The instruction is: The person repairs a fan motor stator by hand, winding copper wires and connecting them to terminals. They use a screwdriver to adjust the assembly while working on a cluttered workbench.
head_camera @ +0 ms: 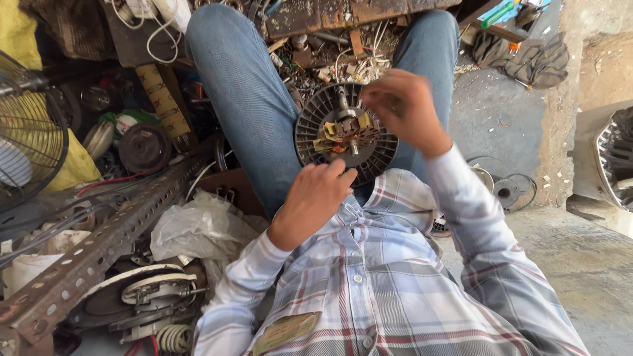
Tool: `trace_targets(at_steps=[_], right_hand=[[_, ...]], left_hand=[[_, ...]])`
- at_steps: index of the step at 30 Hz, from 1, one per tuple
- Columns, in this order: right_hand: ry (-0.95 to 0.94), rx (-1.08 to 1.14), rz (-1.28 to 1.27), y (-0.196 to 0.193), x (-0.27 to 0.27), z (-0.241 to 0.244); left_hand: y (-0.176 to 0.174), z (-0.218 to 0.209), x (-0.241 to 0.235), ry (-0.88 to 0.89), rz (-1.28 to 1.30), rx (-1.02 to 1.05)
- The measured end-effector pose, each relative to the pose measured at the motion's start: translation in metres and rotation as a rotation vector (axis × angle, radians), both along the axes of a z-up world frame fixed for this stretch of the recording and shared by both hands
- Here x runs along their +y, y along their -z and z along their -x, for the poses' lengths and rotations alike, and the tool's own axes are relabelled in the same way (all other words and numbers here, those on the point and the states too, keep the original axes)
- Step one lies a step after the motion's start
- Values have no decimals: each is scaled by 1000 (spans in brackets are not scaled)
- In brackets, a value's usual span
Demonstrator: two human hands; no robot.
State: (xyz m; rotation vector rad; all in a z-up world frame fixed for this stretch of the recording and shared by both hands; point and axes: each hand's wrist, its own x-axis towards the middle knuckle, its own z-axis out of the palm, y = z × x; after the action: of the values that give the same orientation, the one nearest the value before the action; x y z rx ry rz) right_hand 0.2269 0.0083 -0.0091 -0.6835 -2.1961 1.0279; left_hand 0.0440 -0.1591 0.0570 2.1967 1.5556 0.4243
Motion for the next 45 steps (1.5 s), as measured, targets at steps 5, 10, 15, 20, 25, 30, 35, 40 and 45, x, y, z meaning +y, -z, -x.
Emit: trace_targets(at_steps=[5, 10, 15, 20, 25, 30, 35, 40, 45], right_hand=[[32, -20, -413, -6, -76, -5], [126, -108, -170, -15, -105, -11], [133, -178, -112, -24, -105, -6], [170, -66, -170, -14, -84, -9], [260, 25, 522, 8, 6, 9], [-102, 113, 660, 41, 33, 34], [-225, 163, 752, 37, 36, 11], [-212, 2, 312, 10, 16, -1], [120, -11, -152, -1, -52, -9]], left_hand=[[-13, 22, -14, -65, -33, -91], [-28, 41, 16, -120, -209, -85], [-3, 62, 71, -222, -332, -8], [59, 71, 135, -174, -334, 175], [56, 64, 156, -112, -526, 186], [17, 44, 149, -165, -469, 223], [-11, 12, 67, -78, -323, 122], [-6, -2, 11, -2, -139, -40], [4, 12, -15, 11, -24, -110]])
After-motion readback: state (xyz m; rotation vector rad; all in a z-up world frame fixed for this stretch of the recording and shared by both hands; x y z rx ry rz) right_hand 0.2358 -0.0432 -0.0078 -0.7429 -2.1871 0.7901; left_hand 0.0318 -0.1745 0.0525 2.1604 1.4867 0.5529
